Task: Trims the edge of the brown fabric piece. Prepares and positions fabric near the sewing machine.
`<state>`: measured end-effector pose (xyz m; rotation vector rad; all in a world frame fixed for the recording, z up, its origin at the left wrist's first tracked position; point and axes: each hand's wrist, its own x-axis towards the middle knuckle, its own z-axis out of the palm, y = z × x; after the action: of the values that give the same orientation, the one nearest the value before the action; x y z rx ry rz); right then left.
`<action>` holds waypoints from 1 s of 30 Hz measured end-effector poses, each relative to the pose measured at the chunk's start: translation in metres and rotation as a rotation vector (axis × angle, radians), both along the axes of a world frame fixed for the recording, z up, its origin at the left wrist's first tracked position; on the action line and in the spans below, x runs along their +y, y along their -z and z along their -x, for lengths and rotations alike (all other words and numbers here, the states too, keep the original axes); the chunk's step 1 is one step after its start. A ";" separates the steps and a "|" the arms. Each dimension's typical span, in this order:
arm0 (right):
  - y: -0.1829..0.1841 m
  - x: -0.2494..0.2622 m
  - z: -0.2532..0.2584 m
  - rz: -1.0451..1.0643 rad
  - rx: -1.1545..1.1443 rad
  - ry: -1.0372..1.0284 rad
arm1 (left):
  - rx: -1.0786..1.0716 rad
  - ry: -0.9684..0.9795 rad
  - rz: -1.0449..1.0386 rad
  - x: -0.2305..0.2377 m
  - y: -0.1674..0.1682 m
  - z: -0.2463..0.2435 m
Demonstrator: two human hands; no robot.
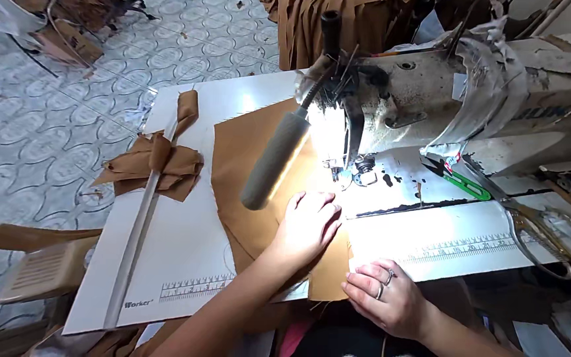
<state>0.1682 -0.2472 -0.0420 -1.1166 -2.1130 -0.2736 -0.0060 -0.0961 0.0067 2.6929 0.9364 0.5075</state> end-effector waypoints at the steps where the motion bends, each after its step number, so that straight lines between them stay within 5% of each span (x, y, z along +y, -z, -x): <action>1: 0.000 0.000 -0.001 -0.003 0.008 -0.011 | -0.007 0.009 -0.023 -0.006 0.002 0.003; 24: 0.001 0.004 -0.007 -0.007 0.049 -0.090 | -0.095 0.024 -0.118 -0.009 0.015 0.007; 30: -0.006 0.000 -0.009 0.059 0.001 -0.047 | -0.087 0.063 -0.193 -0.042 0.009 0.014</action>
<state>0.1767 -0.2475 -0.0357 -1.0987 -2.1560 -0.1895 -0.0196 -0.1376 -0.0022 2.8332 0.8153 0.7301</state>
